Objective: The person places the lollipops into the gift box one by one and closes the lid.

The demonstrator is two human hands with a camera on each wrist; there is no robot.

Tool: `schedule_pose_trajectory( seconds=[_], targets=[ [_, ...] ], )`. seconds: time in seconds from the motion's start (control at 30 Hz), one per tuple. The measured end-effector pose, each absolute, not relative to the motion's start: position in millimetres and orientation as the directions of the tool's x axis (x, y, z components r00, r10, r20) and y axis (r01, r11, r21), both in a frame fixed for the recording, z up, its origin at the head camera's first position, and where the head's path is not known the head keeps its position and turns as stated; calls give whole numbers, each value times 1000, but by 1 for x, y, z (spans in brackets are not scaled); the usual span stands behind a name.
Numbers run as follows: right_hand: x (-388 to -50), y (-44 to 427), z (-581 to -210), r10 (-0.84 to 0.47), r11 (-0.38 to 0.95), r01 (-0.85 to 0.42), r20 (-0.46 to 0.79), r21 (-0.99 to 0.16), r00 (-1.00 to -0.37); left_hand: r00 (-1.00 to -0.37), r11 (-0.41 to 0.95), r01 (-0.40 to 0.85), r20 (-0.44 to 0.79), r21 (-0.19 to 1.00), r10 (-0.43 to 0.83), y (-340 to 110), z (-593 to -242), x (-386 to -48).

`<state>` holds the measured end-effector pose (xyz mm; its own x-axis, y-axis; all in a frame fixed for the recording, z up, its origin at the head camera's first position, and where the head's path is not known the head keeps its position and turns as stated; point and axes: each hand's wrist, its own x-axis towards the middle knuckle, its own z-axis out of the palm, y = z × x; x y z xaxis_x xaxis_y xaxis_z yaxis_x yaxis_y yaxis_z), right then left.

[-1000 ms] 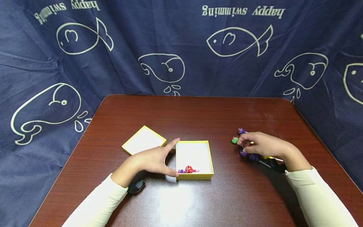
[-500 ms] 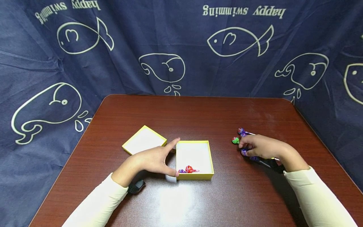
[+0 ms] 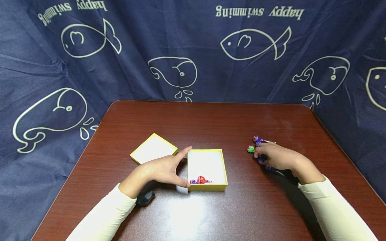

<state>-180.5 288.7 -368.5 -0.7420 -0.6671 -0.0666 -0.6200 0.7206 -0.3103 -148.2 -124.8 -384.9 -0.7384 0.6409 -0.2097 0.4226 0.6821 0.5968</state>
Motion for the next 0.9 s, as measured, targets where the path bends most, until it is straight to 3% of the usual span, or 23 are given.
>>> schedule_pose_trajectory(
  seconds=[0.37, 0.63, 0.9],
  targets=[
    [-185, 288, -368, -680, 712, -626, -89, -317, -728, -741, 687, 426, -209, 589, 639, -125, -386, -149],
    [-186, 285, -364, -637, 732, -527, -160, -431, -754, -744, 694, 427, -210, 580, 634, -125, -386, -148],
    [-185, 281, -359, -653, 712, -518, -175, -474, -737, -740, 685, 432, -204, 586, 641, -125, -386, -148]
  ],
)
